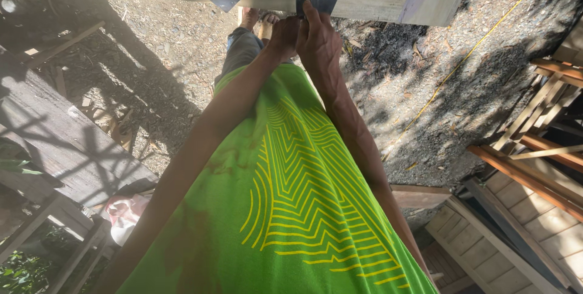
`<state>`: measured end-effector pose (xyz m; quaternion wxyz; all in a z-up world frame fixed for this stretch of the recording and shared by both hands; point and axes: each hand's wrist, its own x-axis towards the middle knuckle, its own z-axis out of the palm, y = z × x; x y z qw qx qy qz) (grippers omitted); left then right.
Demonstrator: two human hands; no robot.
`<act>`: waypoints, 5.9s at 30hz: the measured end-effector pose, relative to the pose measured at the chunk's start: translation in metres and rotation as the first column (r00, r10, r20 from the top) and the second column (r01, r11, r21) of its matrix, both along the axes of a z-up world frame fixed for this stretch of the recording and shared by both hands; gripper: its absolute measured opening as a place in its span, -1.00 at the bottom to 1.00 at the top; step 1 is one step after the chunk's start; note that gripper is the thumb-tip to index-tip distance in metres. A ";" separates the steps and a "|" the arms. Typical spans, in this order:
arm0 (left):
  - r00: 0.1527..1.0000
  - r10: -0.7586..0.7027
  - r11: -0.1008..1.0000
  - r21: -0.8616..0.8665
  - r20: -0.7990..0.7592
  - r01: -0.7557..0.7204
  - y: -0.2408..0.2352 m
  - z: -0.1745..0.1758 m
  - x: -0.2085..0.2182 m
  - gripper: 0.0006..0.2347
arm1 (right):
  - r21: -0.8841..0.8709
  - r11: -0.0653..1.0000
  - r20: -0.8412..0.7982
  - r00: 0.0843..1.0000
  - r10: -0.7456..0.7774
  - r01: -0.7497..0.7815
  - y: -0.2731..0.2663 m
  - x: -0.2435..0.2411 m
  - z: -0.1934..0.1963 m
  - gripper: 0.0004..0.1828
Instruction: The person uses a putty knife to scoop a white filler paste from a container and applies it to gaps and imperfections on a wooden surface. They use a second scraper to smooth the filler into the wood, repeating the process on different sections of the board.
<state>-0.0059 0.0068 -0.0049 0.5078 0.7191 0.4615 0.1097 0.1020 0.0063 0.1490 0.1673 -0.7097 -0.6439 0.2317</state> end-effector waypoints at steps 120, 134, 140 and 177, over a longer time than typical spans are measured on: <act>0.830 0.538 0.705 -0.616 0.144 -0.350 -0.005 0.124 -0.100 -0.76 | -0.316 0.760 0.024 0.806 -0.592 0.567 -0.144 0.033 -0.010 -0.58; 0.990 0.139 0.858 0.501 -0.012 -0.114 0.034 0.219 -0.134 -0.80 | -0.392 0.699 -0.124 0.718 -0.685 0.598 -0.110 0.051 0.026 -0.63; 0.999 0.037 0.660 0.751 -0.019 -0.010 0.062 0.215 -0.109 -0.73 | -0.196 0.705 -0.188 0.680 -0.709 0.681 -0.150 0.052 0.056 -0.67; 0.921 -0.177 0.724 0.588 -0.347 0.361 0.001 0.102 -0.027 -0.50 | 0.055 0.984 -0.044 0.985 -0.167 0.169 -0.042 0.049 -0.023 -0.69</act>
